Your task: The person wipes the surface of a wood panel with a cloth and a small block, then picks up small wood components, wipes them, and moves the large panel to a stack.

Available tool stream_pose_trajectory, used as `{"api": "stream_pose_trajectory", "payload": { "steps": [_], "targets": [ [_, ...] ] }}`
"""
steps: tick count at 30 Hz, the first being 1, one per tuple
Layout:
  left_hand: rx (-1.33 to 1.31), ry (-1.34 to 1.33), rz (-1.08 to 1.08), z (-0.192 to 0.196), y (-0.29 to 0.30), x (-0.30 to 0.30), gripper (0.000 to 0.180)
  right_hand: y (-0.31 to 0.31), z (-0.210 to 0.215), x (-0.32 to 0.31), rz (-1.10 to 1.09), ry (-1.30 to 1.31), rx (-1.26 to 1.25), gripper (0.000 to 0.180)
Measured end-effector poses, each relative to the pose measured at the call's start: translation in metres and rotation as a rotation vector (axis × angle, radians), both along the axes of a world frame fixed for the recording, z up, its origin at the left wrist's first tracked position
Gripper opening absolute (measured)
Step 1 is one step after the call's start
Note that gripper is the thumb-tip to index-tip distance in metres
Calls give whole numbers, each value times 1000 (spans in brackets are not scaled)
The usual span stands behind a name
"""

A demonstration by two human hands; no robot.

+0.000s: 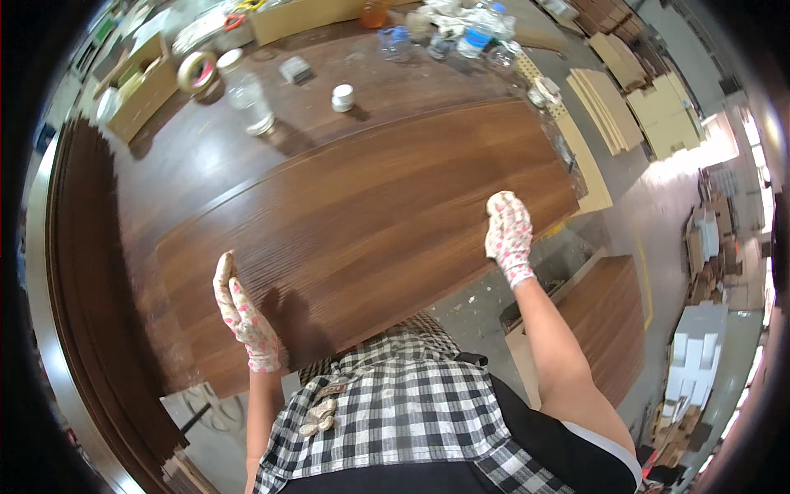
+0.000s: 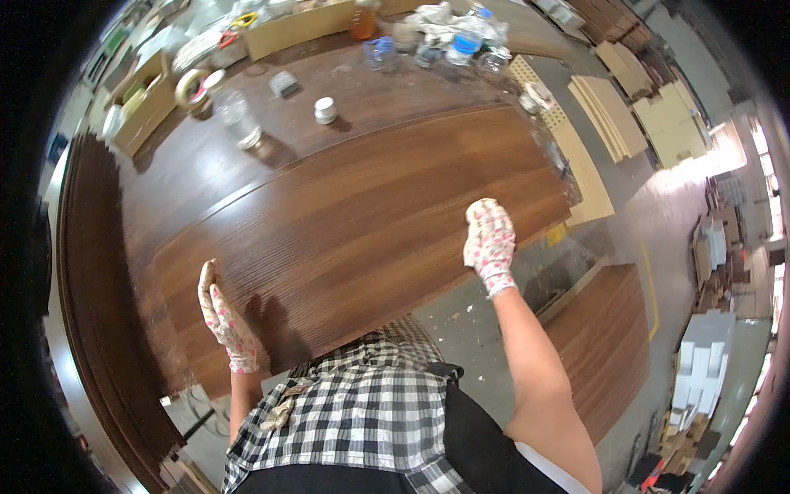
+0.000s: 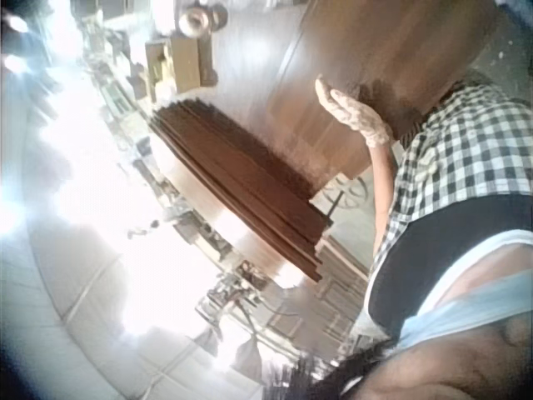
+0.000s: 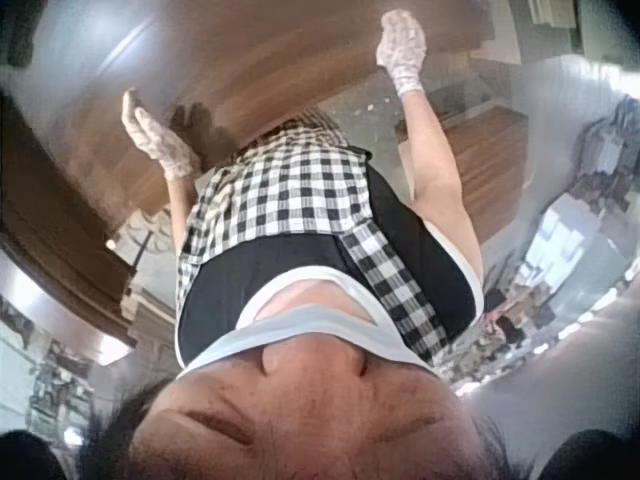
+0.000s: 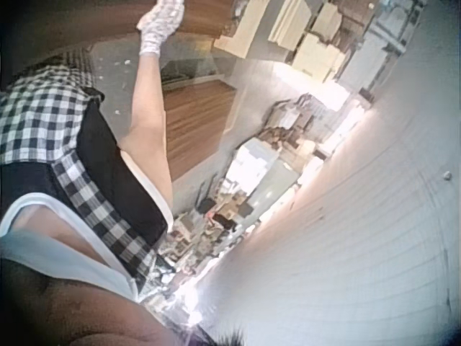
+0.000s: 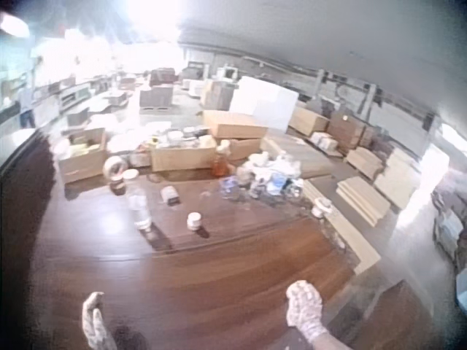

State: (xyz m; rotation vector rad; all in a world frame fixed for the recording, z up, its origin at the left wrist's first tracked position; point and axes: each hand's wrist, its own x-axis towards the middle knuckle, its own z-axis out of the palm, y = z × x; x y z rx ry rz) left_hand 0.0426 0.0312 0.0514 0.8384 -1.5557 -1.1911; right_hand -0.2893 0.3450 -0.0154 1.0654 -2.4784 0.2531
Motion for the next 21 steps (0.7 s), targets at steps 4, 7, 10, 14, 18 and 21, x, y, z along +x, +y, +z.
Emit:
{"api": "stream_pose_trajectory", "payload": {
  "steps": [4, 7, 10, 14, 18, 21],
  "targets": [
    [39, -79, -99, 0, 28, -54, 35, 70, 2, -75, -168, 86, 148, 36],
    [80, -56, -143, -4, 47, -88, 34, 129, -14, -121, -321, 173, 101, 37],
    [109, -31, -176, -2, 63, -111, 31, 168, 5, -153, -623, -243, -27, 29],
    [93, -106, -262, -2, 74, -117, 30, 108, 28, -131, -254, -325, -837, 26],
    [-86, -272, -313, 4, 82, -135, 36, -22, 47, -59, 152, -801, -889, 34],
    [-393, -363, -368, 12, 70, -145, 49, -85, 66, -22, 742, -658, -354, 48]
  ]
}}
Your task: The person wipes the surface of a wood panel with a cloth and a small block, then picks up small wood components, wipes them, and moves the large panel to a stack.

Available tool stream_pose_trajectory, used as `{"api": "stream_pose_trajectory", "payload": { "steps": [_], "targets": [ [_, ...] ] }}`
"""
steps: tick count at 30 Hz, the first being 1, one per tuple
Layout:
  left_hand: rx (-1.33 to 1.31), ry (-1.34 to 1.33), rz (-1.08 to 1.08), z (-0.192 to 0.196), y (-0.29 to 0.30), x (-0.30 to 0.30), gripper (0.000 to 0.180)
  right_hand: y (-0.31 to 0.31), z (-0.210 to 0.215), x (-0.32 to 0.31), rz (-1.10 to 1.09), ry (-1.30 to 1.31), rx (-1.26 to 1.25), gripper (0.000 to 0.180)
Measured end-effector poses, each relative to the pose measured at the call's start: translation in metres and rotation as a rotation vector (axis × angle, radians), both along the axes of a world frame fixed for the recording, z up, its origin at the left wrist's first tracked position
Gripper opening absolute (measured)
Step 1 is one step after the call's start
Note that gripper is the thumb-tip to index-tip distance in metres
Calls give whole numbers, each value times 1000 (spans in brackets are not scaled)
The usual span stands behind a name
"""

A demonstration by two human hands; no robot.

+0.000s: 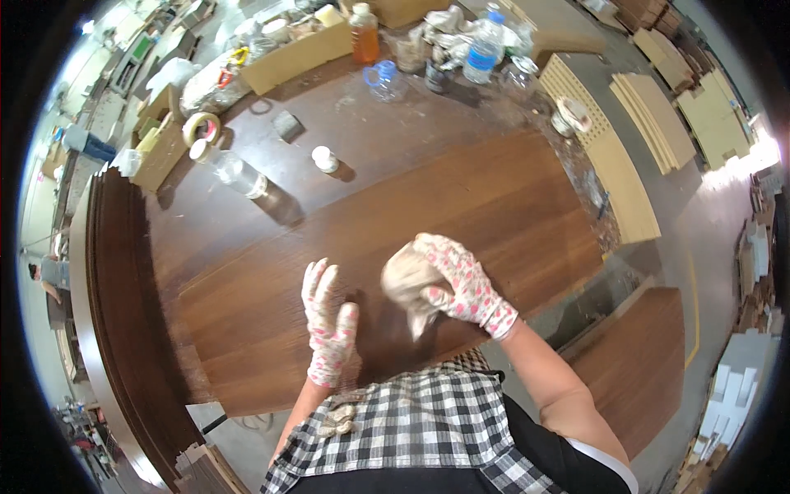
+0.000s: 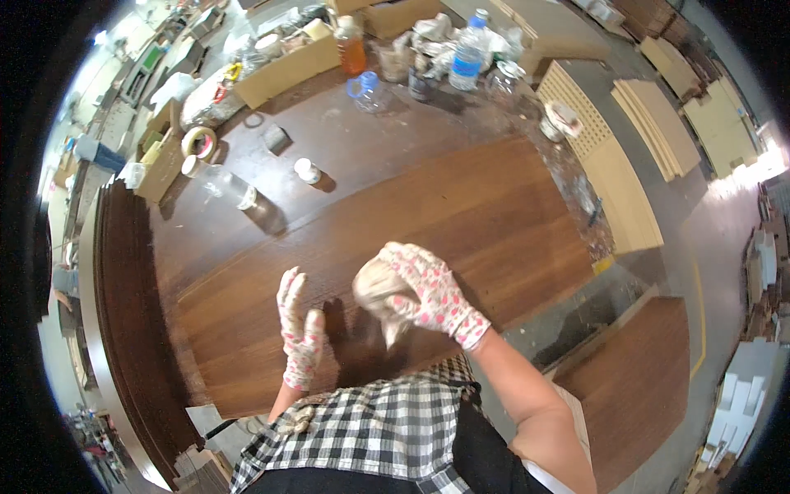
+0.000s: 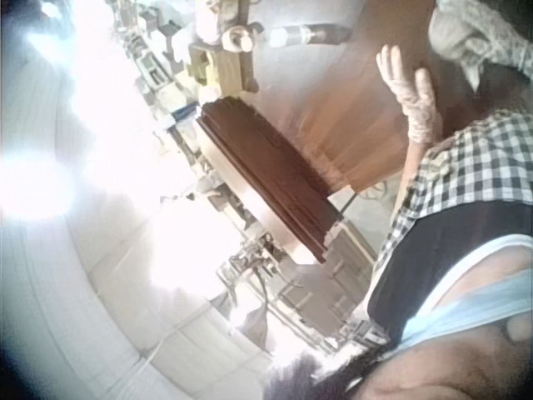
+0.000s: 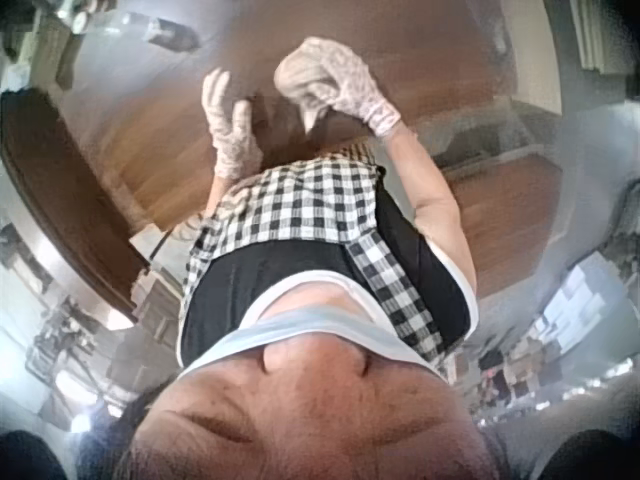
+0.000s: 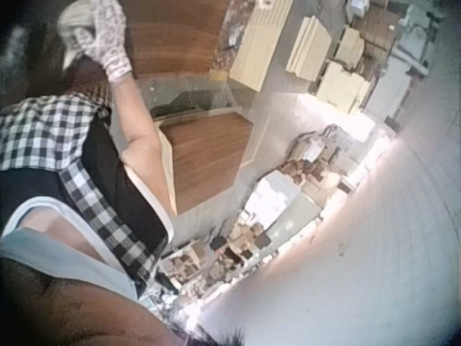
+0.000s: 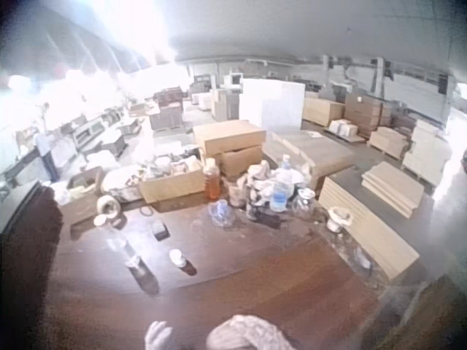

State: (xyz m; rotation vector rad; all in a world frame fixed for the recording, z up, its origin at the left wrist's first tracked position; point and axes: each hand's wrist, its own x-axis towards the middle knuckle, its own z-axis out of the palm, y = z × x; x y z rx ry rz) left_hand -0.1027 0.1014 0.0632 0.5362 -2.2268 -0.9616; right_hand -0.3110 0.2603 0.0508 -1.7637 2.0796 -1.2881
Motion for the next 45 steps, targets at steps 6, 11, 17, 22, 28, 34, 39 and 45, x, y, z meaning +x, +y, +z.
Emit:
{"api": "stream_pose_trajectory", "payload": {
  "steps": [6, 11, 17, 22, 28, 34, 39, 45],
  "targets": [
    [-253, -624, -196, -11, -3, -3, 79, -102, -1, -26, -316, -128, 28, 33],
    [-293, -442, -191, -27, -3, -4, 44, -223, -14, -35, -247, -55, -98, 29],
    [-255, -272, 13, -45, -27, 11, 34, -248, -49, -80, -425, -31, -209, 25],
    [-224, -274, 105, -45, -31, 13, 35, -163, -52, -186, -747, 331, -305, 28],
    [-296, -302, 146, -58, -30, 18, 39, -5, -34, -321, -1206, 839, -6, 29],
    [-421, -324, 188, -60, -26, 8, 33, 55, -35, -384, -1237, 545, 264, 41],
    [-446, -328, 82, -47, -14, -51, 34, 83, -31, -382, -1114, 485, 131, 37],
    [-429, -332, -22, -22, -14, -64, 34, 176, 15, -259, -988, 269, -26, 35]
  ]
}}
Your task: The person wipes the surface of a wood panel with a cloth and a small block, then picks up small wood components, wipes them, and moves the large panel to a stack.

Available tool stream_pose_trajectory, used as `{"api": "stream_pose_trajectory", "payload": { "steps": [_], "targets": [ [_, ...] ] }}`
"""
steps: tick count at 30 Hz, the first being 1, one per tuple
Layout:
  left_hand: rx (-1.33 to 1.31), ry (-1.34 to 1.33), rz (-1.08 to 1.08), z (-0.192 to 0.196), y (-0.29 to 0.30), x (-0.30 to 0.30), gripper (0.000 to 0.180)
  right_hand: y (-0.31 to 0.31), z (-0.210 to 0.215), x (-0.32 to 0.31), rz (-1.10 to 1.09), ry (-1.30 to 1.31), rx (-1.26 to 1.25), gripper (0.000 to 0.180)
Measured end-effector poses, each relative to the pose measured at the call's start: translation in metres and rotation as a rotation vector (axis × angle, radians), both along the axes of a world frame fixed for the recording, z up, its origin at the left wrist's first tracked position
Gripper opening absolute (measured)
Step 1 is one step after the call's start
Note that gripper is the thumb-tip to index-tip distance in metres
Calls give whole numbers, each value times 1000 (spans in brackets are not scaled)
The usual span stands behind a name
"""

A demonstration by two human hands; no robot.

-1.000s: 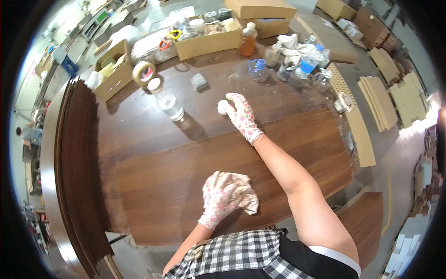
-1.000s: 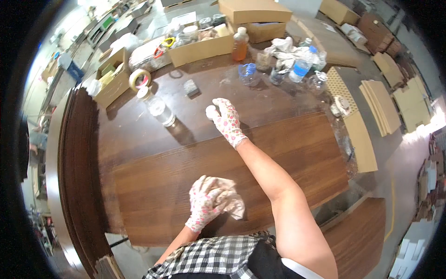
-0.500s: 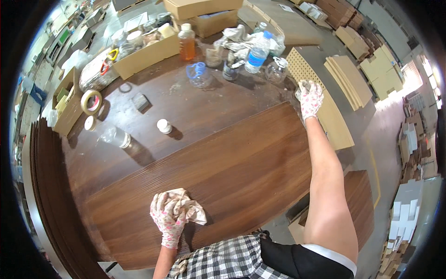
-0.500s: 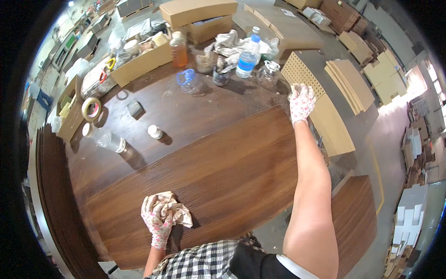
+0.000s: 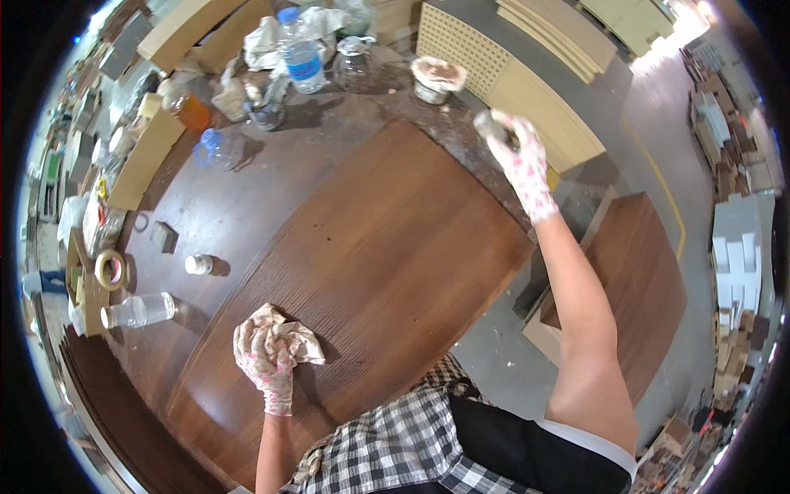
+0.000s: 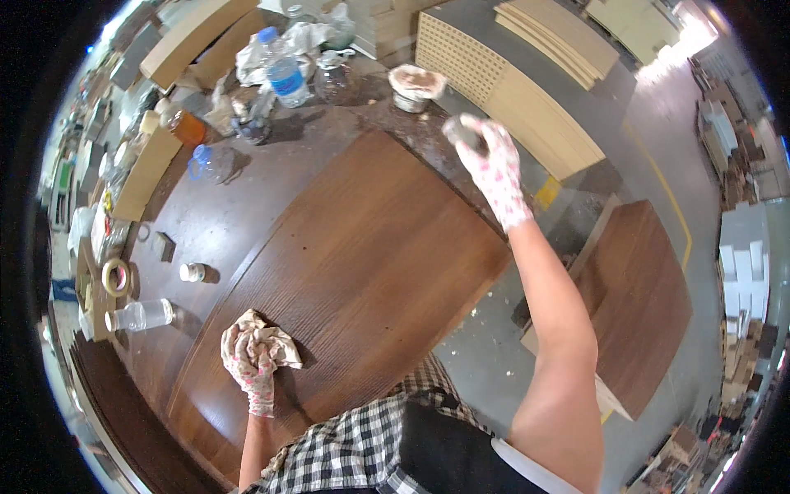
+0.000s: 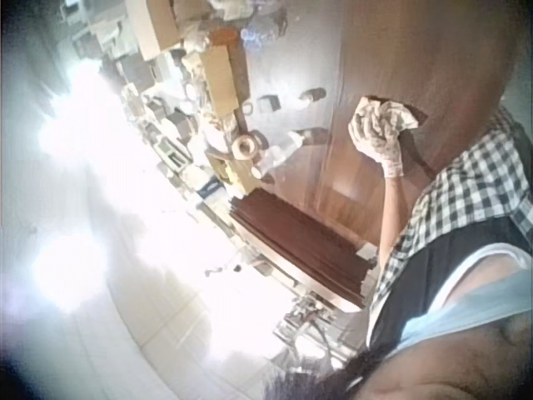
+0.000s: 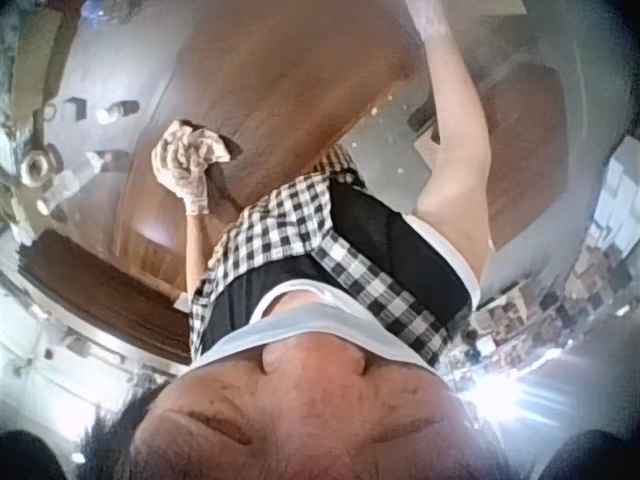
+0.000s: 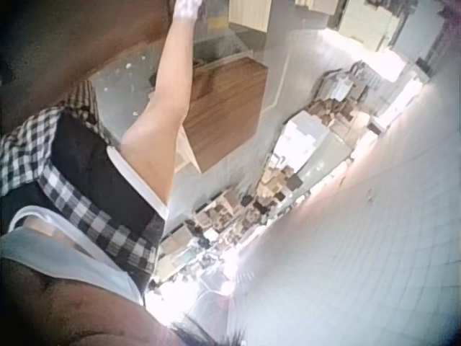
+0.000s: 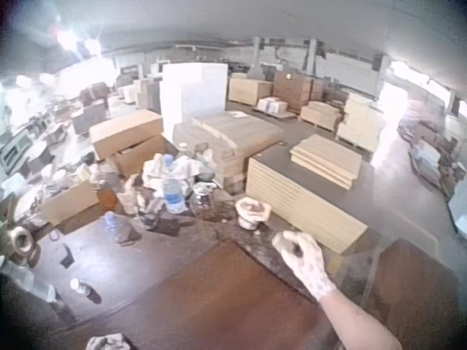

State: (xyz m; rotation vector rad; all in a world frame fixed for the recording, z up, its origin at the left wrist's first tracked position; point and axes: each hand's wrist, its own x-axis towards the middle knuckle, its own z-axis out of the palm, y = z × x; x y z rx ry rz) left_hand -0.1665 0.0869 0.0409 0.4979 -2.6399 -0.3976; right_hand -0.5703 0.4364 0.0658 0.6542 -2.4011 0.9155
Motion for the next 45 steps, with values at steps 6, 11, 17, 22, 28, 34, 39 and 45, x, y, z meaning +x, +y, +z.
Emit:
{"api": "stream_pose_trajectory", "payload": {
  "steps": [6, 11, 17, 22, 28, 34, 39, 45],
  "targets": [
    [-16, -6, -53, -10, -11, 11, 40, 94, -22, 127, -154, -243, -133, 36],
    [-58, -40, -87, -8, -9, 7, 41, 73, -18, 144, -45, -194, -147, 36],
    [-72, -27, -98, 1, 9, 5, 37, 27, -25, 100, -7, -267, 8, 32],
    [-75, -61, -60, 1, 19, 15, 38, -20, -28, 48, 138, -283, 87, 31],
    [-14, -94, 32, -3, 19, 17, 43, -110, -40, -31, 251, -175, 156, 29],
    [58, -79, 36, 5, 19, 10, 41, -134, -25, -85, 586, -186, 246, 30],
    [71, -115, 30, 0, 12, 16, 39, -193, -4, -30, 937, -212, 266, 22],
    [123, -70, 40, 1, 17, 19, 41, -188, -9, -38, 850, -190, 255, 21]
  ]
}}
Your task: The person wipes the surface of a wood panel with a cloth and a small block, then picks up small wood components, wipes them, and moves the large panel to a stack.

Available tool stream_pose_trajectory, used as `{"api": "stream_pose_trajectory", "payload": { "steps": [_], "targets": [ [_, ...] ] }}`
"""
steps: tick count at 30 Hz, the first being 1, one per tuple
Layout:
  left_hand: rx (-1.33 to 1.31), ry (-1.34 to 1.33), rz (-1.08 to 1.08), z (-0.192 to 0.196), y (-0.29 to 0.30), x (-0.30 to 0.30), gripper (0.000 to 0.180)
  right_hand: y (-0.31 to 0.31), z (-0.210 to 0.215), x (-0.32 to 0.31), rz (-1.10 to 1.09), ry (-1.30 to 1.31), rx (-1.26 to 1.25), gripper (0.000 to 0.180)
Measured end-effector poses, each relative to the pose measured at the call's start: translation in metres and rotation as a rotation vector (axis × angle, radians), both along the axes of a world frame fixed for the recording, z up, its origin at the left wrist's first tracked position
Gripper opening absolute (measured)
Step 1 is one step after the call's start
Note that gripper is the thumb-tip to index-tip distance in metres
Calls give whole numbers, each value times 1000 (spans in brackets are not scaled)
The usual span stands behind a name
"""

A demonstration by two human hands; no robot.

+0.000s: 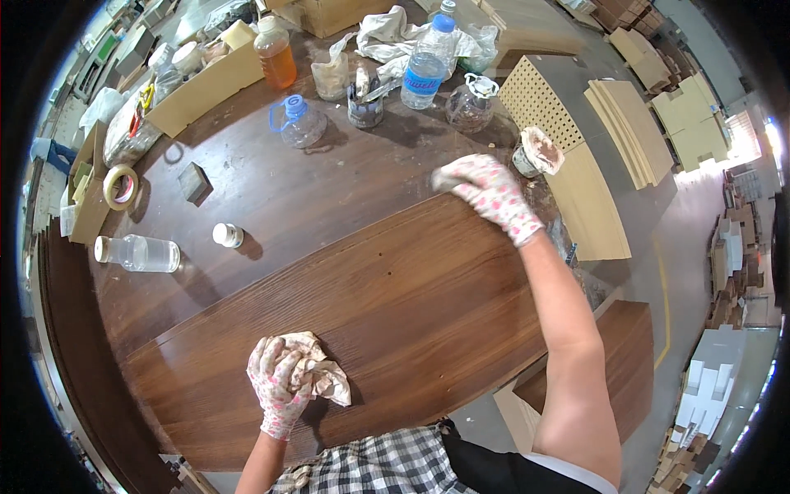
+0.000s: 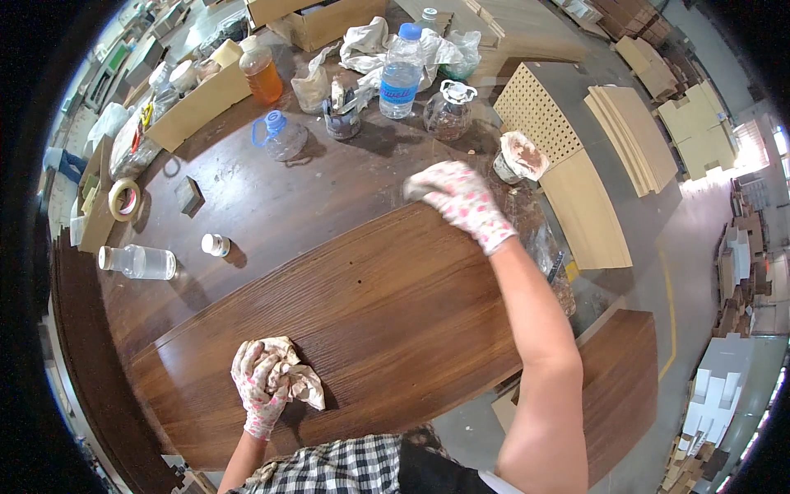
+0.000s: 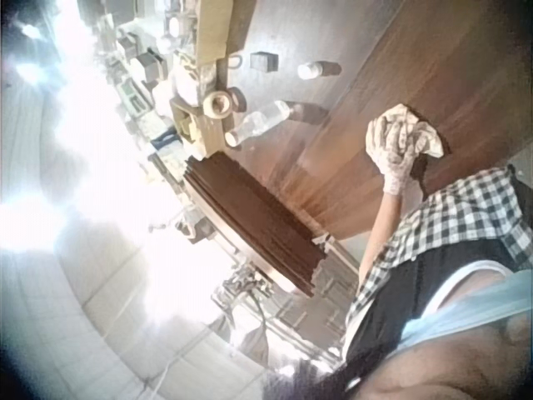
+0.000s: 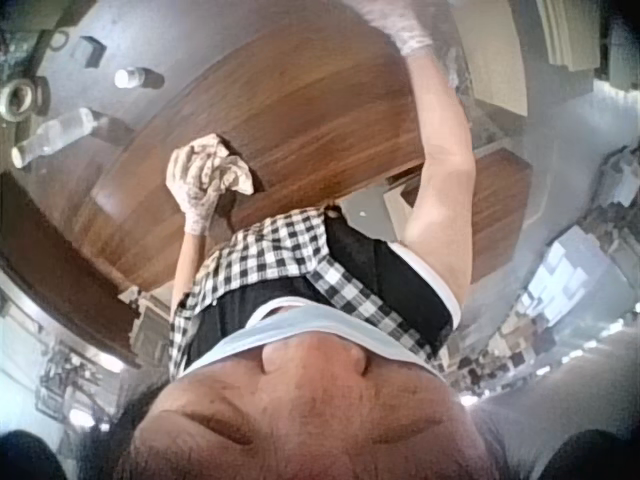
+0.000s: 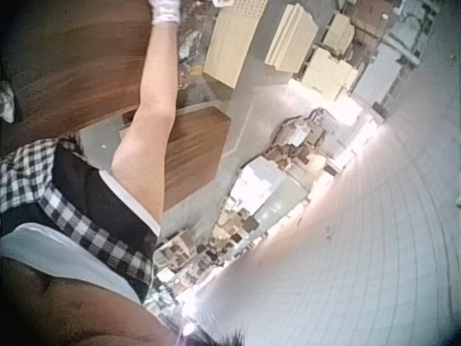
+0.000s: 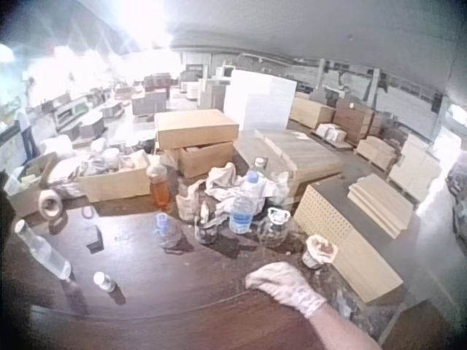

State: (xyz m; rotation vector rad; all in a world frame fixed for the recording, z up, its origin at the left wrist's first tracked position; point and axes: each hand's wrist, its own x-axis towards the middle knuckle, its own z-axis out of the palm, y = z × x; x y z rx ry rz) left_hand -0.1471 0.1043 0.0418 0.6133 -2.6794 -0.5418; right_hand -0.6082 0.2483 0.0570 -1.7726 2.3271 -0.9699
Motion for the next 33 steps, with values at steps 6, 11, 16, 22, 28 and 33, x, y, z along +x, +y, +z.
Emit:
{"api": "stream_pose_trajectory", "payload": {
  "steps": [6, 11, 16, 22, 28, 33],
  "targets": [
    [22, -45, -11, 1, -2, 1, 40, 38, -21, -36, -520, 52, 16, 23],
    [13, -48, -13, 2, 0, -1, 40, 36, -29, -31, -678, 107, 19, 28],
    [-2, -38, -1, 0, -2, 0, 40, 41, -22, -29, -628, 32, -53, 27],
    [10, -17, -2, 0, -3, 1, 40, 40, -10, -26, -539, 167, -121, 22],
    [23, -35, -15, 5, -4, -3, 38, 34, -21, -20, -575, 166, -1, 25],
    [31, -37, 19, 4, -7, -3, 47, -21, -15, 57, -258, 157, -52, 21]
  ]
}}
